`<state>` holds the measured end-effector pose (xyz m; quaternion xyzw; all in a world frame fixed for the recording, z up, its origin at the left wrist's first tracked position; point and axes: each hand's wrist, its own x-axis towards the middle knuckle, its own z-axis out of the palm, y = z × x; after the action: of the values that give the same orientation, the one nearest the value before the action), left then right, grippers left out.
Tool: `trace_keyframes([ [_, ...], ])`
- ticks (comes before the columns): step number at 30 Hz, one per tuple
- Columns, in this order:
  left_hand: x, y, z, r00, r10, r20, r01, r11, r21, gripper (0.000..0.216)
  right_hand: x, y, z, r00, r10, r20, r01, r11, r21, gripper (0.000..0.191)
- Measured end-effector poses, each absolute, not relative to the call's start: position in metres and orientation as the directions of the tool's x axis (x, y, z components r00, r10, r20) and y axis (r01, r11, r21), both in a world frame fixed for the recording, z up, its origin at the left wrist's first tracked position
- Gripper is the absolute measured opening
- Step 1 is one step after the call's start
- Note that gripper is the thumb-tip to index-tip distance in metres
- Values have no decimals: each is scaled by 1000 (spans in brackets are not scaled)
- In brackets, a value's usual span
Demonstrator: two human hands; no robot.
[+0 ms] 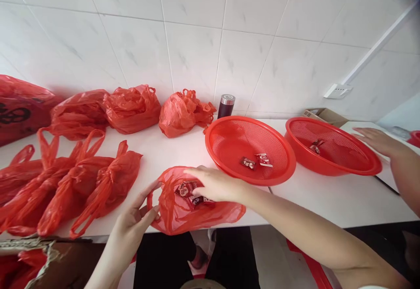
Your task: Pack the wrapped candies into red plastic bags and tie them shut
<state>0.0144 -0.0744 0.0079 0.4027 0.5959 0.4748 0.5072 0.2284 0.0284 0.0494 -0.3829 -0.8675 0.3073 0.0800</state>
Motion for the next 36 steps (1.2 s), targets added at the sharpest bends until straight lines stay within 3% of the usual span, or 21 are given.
trace_keyframes([
  [2, 13, -77, 8, -156, 961, -230, -14, 231, 973, 78, 248, 42, 64, -682, 729, -58, 569, 479, -669, 45],
  [4, 13, -80, 7, -168, 960, -222, -14, 223, 975, 77, 277, 63, 76, -601, 799, -30, 621, 443, -647, 38],
  [6, 16, -82, 6, -188, 962, -197, -4, 199, 980, 77, 313, 88, 79, -465, 883, -71, 796, 382, -469, 45],
  [8, 21, -83, 6, -212, 963, -166, 8, 171, 985, 74, 348, 110, 70, -253, 936, -245, 958, 207, -200, 69],
  [9, 23, -84, 6, -223, 963, -152, 12, 159, 987, 72, 364, 118, 62, -186, 933, -308, 979, 149, -138, 81],
  [11, 25, -84, 6, -235, 963, -134, 12, 141, 990, 68, 386, 126, 45, -120, 901, -417, 992, 96, -77, 95],
  [13, 26, -84, 4, -232, 964, -129, 14, 136, 991, 67, 394, 127, 28, -142, 872, -468, 989, 112, -91, 91],
  [18, 22, -85, 1, -207, 965, -164, 10, 170, 985, 69, 383, 125, 10, -288, 844, -452, 956, 225, -189, 46],
  [20, 21, -86, 1, -239, 958, -155, 16, 164, 986, 69, 379, 128, 15, -352, 834, -425, 930, 262, -256, 37],
  [23, 18, -88, 1, -333, 934, -133, 50, 158, 986, 70, 370, 126, 36, -425, 833, -354, 879, 288, -379, 34],
  [25, 16, -89, 0, -331, 928, -169, 38, 192, 981, 70, 356, 115, 57, -505, 823, -259, 767, 291, -571, 32],
  [28, 14, -91, -4, -214, 943, -254, -47, 250, 967, 59, 320, 82, 86, -657, 747, -102, 428, 259, -866, 35],
  [30, 16, -91, -6, -138, 948, -288, -111, 275, 955, 47, 290, 56, 94, -738, 666, -113, 365, 252, -896, 38],
  [33, 17, -91, -3, -124, 949, -290, -230, 257, 939, 31, 251, 26, 82, -761, 624, -176, 542, 464, -701, 36],
  [36, 13, -91, 11, -172, 946, -275, -346, 204, 916, 26, 235, 11, 63, -696, 709, -115, 707, 649, -280, 36],
])
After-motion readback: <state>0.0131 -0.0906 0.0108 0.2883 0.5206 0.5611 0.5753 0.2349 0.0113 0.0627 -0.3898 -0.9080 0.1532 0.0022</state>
